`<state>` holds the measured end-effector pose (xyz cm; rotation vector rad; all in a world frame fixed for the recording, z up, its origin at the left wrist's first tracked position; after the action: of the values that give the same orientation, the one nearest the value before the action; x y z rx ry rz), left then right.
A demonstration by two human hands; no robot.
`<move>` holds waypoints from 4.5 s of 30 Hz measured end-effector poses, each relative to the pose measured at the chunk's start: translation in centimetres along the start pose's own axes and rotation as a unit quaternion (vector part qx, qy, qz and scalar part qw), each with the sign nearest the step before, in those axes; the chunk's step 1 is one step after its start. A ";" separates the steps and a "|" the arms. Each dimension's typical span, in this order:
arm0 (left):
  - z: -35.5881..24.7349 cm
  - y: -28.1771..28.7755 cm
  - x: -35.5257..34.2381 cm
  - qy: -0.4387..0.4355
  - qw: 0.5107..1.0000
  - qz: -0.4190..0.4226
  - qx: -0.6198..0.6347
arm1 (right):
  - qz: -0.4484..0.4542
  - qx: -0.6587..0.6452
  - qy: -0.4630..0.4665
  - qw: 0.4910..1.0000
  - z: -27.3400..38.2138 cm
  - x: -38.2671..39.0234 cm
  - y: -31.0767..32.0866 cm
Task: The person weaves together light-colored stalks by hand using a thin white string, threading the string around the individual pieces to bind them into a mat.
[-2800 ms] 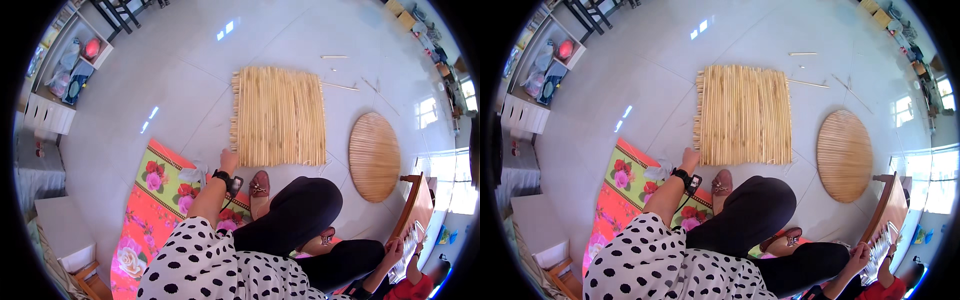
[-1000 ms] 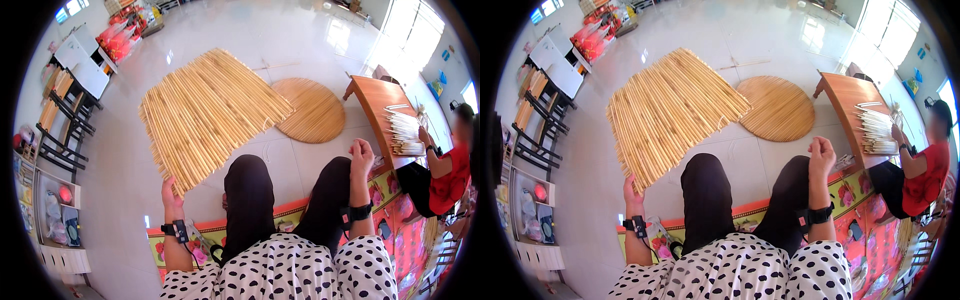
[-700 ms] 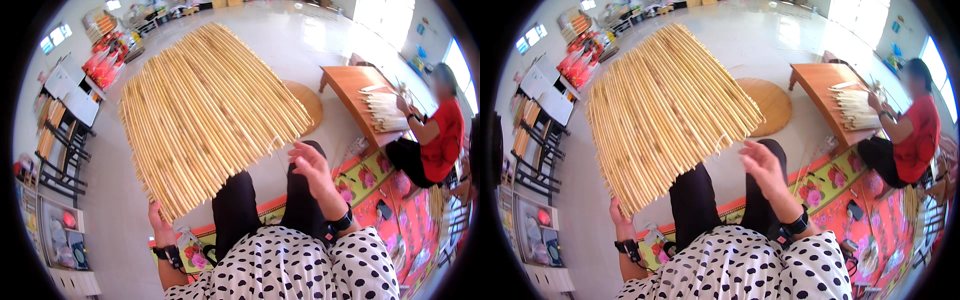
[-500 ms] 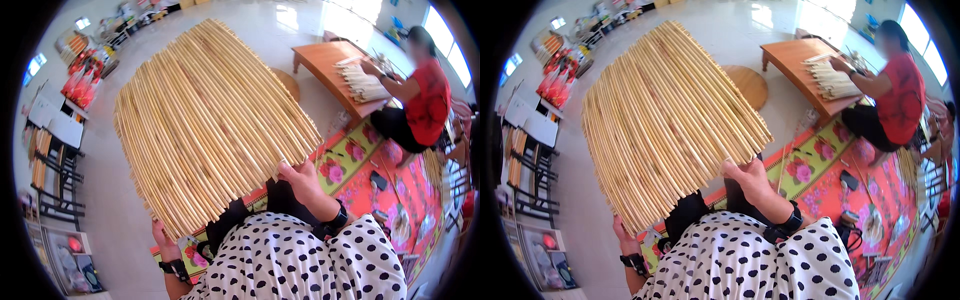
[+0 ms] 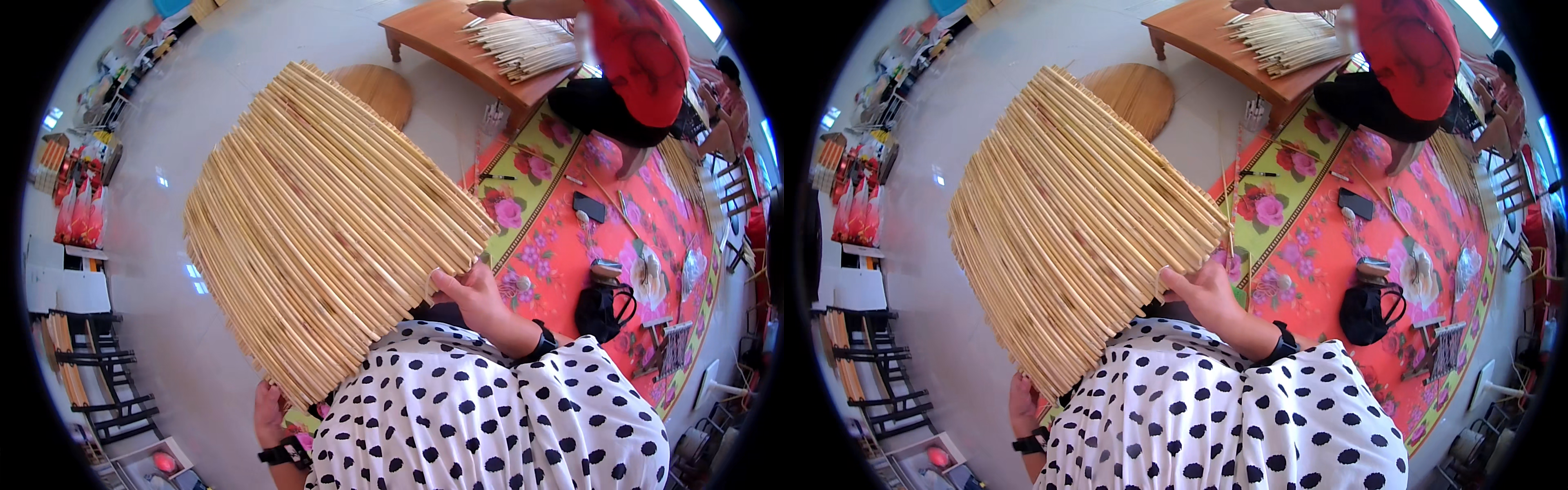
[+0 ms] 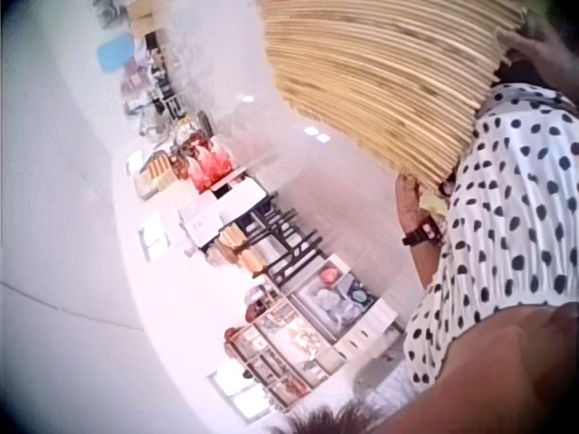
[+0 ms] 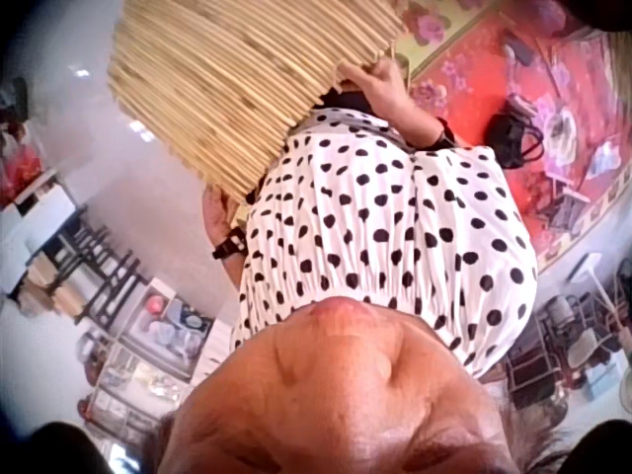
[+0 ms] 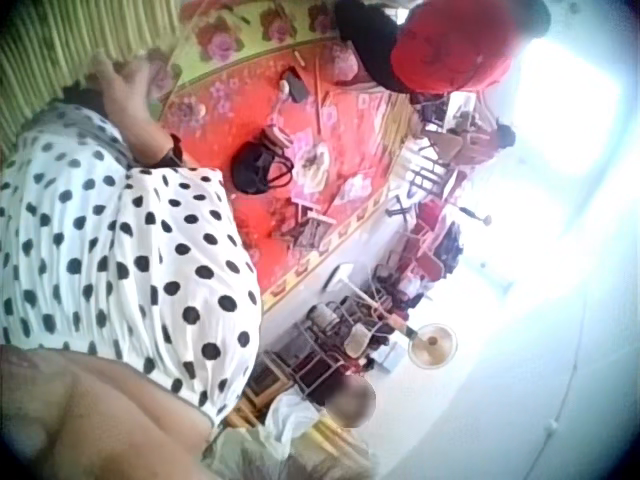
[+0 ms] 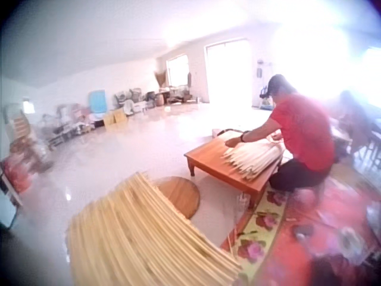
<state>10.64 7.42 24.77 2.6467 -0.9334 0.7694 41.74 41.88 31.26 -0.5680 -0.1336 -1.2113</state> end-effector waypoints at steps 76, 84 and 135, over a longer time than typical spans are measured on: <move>-20.8 -42.8 8.4 -0.769 0.466 0.300 -0.319 | 0.014 0.017 0.012 1.000 0.9 -1.0 0.4; -20.3 -43.4 7.8 -0.724 0.471 0.344 -0.368 | -0.043 -0.009 0.022 0.999 0.8 -1.3 0.8; -20.8 -44.4 6.1 -0.727 0.478 0.386 -0.307 | -0.165 0.091 0.120 0.975 3.1 -3.2 5.6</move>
<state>34.63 46.30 43.66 1.4592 -2.0920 -1.8353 46.31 47.37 30.76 -0.2402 -0.1354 -1.5624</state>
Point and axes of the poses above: each hand's wrist, its own x-axis away from the middle knuckle, its own y-axis out of the back of the hand, z = x × y, the point moved 10 cm from there along -x, towards the middle knuckle, and after that the axes turned 11 degrees about -z, right-handed, at the moved point
